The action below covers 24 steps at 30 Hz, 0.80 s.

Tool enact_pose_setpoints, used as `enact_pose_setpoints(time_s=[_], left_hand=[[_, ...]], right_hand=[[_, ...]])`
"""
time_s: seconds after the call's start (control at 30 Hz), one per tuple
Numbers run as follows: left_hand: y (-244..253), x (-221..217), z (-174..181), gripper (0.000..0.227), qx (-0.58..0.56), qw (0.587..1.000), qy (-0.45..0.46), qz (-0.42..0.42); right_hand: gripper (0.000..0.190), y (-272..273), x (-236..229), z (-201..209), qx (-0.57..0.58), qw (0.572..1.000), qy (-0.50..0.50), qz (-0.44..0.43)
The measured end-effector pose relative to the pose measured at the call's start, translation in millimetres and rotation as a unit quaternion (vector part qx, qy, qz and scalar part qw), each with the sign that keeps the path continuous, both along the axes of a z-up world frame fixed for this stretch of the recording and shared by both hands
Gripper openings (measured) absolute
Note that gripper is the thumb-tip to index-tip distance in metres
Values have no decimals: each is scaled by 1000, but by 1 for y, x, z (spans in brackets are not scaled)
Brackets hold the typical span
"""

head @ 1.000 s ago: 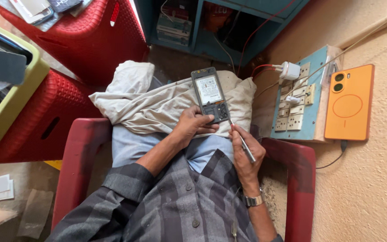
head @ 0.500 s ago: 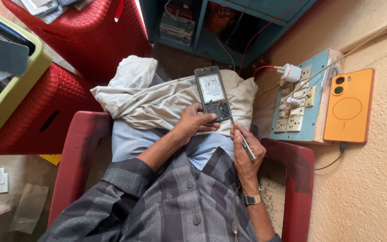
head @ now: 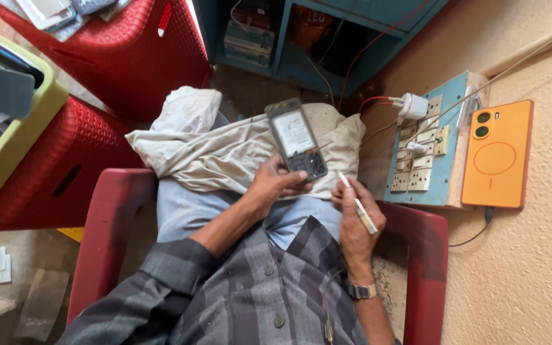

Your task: The person cleans the internal components of a disassembled mobile phone using a brush and then uses a small metal tool to pry or adjust parts near the battery and camera module.

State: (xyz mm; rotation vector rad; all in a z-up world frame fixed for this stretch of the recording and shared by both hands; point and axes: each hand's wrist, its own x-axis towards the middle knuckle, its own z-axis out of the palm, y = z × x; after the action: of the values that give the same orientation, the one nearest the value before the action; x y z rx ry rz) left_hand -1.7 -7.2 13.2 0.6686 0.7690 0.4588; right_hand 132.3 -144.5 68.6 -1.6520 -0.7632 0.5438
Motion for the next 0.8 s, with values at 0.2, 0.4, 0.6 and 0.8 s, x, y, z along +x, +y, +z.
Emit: enact_pose_setpoints(time_s=[0.2,0.4,0.6,0.8], left_hand=[[-8,0,10,39,5,996,70,-57],[-29,8,9,35,33,999,24,-20],[-21,8,18,40,56,997,-54,5],[25,-19,23,46,-97,984,-149,4]], right_hand=[[28,11,11,7,5,998,58,-26],[26,33,13,9,-59,995,-77,11],[23,47,25,13,34,997,30,66],[23,59,59,22,38,981,-4,191]])
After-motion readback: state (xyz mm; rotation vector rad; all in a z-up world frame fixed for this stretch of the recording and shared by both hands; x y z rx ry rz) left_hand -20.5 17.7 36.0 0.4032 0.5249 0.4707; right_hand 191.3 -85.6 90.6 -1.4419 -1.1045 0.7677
